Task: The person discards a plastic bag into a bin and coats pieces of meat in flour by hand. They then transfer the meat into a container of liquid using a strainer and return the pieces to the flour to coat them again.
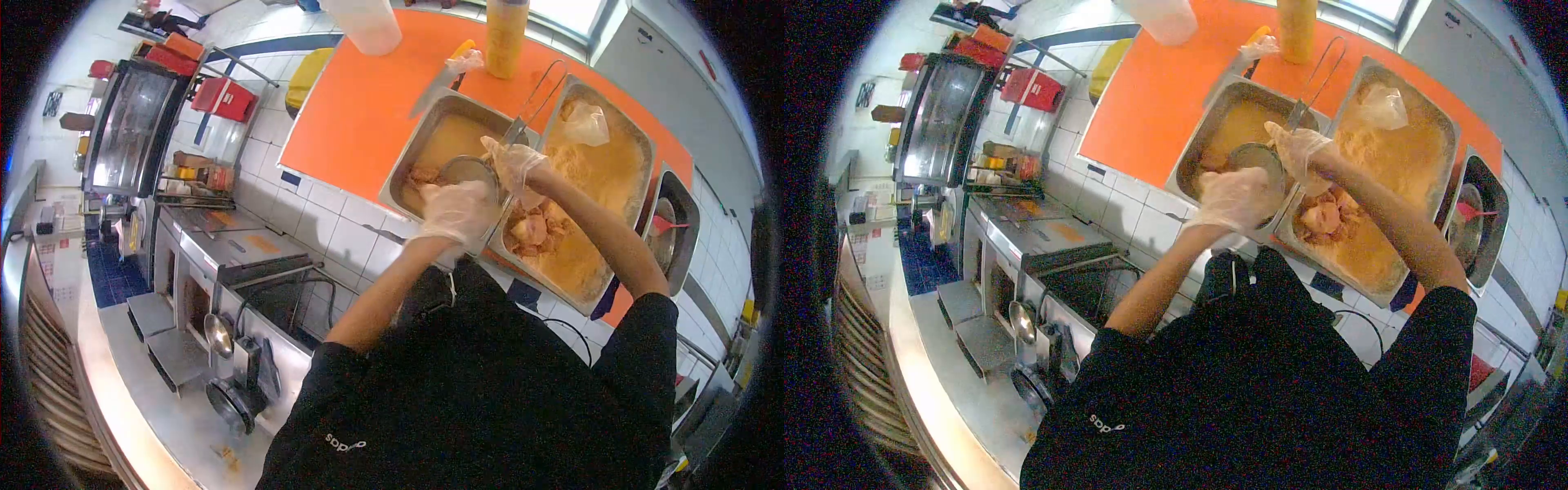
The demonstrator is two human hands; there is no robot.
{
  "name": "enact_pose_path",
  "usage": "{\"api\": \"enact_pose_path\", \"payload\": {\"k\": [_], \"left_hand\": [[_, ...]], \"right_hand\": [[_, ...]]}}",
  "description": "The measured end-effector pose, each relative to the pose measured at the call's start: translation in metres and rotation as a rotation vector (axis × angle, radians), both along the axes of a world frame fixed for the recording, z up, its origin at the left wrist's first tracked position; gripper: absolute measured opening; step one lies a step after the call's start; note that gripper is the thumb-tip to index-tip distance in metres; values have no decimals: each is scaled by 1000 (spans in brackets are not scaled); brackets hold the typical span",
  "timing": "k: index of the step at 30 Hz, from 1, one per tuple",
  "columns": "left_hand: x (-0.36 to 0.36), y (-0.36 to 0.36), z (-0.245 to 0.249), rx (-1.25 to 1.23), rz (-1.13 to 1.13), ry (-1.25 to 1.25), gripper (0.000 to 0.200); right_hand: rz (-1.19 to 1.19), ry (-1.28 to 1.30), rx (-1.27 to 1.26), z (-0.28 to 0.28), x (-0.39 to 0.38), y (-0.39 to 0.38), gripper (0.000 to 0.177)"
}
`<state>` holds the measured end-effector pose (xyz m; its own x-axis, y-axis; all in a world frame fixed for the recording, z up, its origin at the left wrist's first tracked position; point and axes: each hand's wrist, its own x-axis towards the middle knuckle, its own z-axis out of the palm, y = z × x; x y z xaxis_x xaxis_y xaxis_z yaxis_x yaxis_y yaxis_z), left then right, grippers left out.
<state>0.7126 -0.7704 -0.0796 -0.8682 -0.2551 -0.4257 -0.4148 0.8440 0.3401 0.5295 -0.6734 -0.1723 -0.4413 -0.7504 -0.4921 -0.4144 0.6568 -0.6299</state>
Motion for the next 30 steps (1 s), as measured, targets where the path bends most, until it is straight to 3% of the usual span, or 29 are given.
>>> {"api": "enact_pose_path", "payload": {"k": [1, 4, 5, 6, 10, 11, 13, 17, 20, 22, 26, 28, 30], "left_hand": [[0, -16, -12, -126, 12, -92, 39], [7, -81, -84, -202, 111, -38, 32], [8, -94, -99, -246, 150, -33, 32], [9, -98, -93, -244, 151, -30, 32], [17, -104, -65, -205, 202, -1, 35], [19, -104, -62, -178, 216, 11, 32], [22, -102, -56, -172, 216, -8, 34], [33, -95, -63, -153, 238, -40, 39], [37, -97, -69, -180, 206, -83, 42], [41, -97, -73, -161, 243, -80, 41], [45, -97, -81, -135, 294, -66, 44], [50, -95, -82, -147, 250, -37, 47], [58, -91, -71, -98, 208, -66, 48]], "right_hand": [[2, 22, -57, -2, -1, 1, 58], [-36, 0, 86, 37, 22, 3, 47], [31, 196, 13, 27, 25, 9, 42], [97, 393, -63, 16, 26, 15, 38], [158, 564, -419, -18, 10, 14, 24], [158, 563, -424, -2, 13, 7, 24], [-238, 147, -183, 29, 13, -9, 25], [-232, 305, -180, 31, 14, -23, 45], [-168, 319, -285, 33, 13, -22, 46], [122, 639, -469, 3, -2, -23, 43], [357, 621, -188, -20, -29, -34, 40], [396, 705, -397, -30, -41, -26, 38], [469, 851, -428, -38, -46, -10, 36]]}}
